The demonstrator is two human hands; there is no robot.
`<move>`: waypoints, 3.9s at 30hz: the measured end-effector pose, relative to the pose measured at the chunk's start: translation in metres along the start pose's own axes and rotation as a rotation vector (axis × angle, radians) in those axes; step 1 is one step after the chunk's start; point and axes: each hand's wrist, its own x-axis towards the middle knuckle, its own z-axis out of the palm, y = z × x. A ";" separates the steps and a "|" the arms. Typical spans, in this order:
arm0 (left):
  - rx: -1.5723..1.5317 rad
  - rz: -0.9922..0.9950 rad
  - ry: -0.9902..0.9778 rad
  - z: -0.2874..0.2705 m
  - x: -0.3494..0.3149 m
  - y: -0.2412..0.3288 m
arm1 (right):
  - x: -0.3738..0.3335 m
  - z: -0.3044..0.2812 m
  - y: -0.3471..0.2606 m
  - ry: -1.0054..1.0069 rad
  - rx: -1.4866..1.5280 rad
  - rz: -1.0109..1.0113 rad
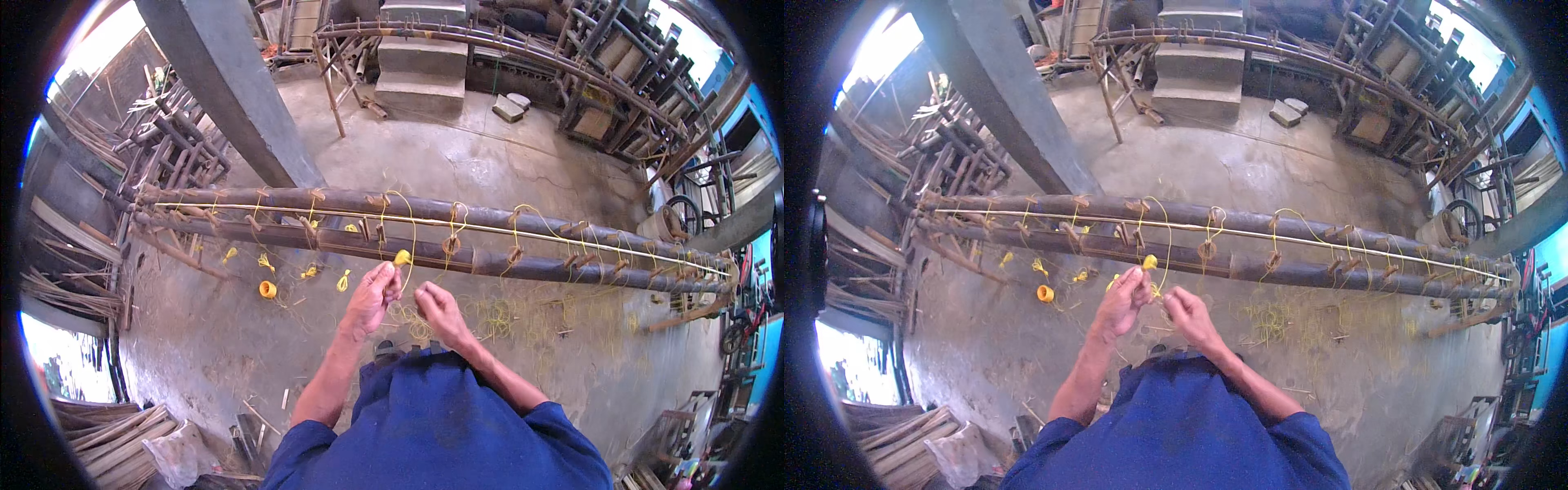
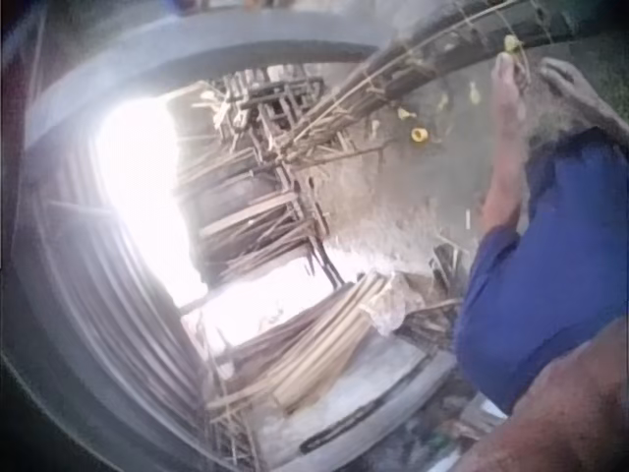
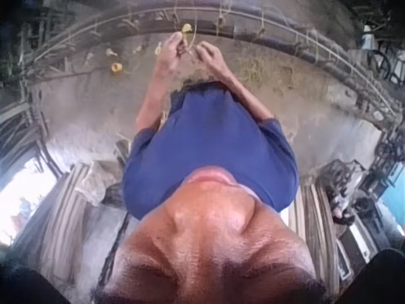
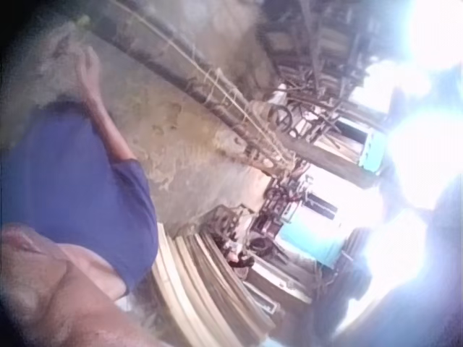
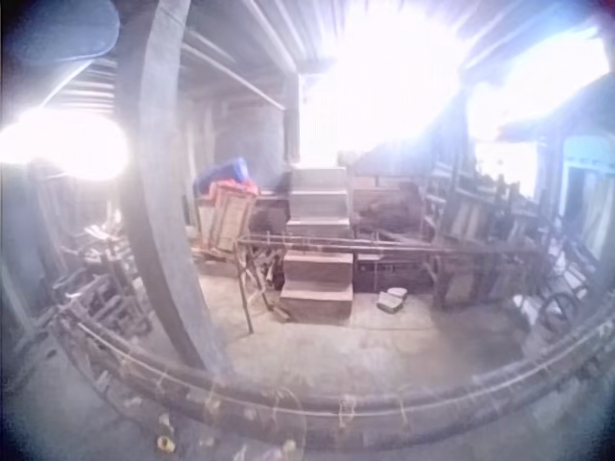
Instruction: The person ties yellow cord around a horizontal wooden pole structure, securing it with knots. The person repeatedly loops and tightens the cord at intervals along the pole.
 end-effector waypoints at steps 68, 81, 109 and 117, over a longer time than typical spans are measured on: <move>1.189 -0.037 -0.030 0.101 -0.076 -0.093 | 0.046 -0.067 0.047 0.482 -0.396 -0.085; 1.073 -0.120 -0.104 0.176 -0.116 -0.125 | 0.038 -0.078 0.036 0.434 -0.383 -0.108; 0.014 0.072 0.332 0.128 0.039 -0.091 | -0.137 -0.074 0.043 0.202 -0.675 -0.009; -0.016 0.258 0.564 0.118 0.057 -0.105 | -0.019 -0.098 0.029 0.311 -0.520 -0.140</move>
